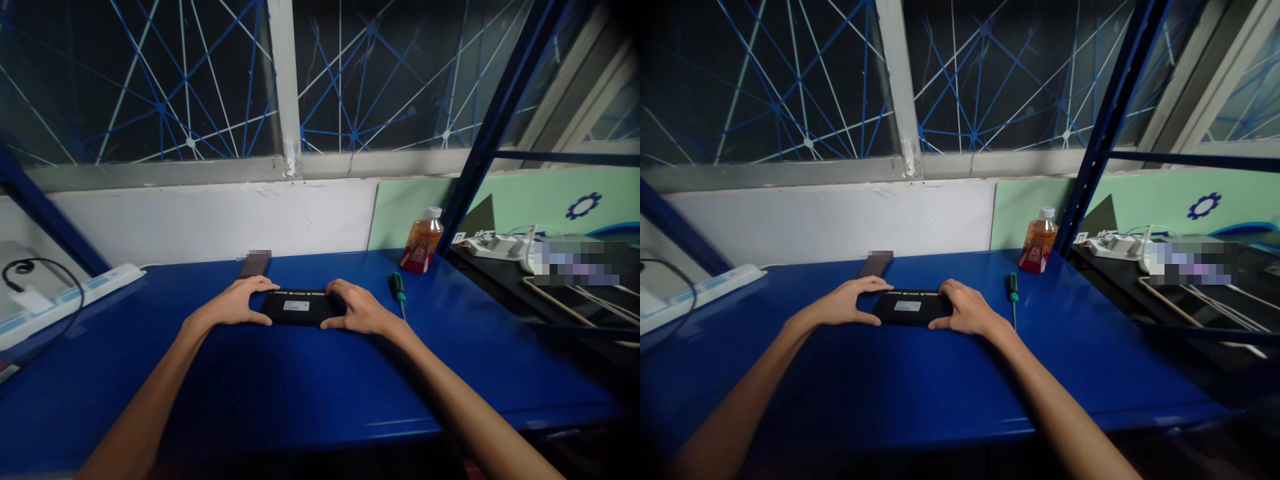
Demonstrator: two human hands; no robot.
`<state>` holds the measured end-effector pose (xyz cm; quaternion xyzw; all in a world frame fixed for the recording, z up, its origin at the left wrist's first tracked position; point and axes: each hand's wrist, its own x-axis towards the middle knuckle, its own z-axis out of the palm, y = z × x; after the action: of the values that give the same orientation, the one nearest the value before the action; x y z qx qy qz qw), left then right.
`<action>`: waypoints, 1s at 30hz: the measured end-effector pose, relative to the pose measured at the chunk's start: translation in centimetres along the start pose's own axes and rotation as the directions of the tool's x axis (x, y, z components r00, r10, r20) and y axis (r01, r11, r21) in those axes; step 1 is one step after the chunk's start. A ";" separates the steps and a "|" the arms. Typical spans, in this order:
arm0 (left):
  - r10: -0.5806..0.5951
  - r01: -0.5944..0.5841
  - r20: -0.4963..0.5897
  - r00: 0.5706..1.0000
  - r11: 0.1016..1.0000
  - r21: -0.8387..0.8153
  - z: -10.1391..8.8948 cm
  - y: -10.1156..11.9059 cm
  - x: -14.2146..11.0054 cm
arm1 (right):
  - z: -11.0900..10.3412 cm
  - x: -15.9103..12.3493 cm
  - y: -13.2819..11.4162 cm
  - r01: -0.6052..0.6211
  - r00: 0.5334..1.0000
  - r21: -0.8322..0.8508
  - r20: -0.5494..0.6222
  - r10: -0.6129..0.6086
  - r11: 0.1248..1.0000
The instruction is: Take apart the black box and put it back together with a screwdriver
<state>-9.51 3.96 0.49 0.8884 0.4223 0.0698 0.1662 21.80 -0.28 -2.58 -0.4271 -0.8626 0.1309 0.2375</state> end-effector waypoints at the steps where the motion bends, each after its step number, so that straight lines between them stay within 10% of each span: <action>1: 0.001 -0.001 0.008 1.000 1.000 0.005 0.0 -0.1 0.0 | 0.0 0.0 0.0 0.001 1.000 0.007 0.003 -0.001 1.000; 30: 0.040 -0.034 -0.046 0.998 0.993 0.109 1.2 0.8 0.5 | 0.0 0.2 0.5 0.020 1.000 -0.010 -0.009 -0.020 1.000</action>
<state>-8.30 3.56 -0.33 0.9018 0.4128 0.0713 0.1065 22.04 0.15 -2.78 -0.4202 -0.8663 0.1224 0.2407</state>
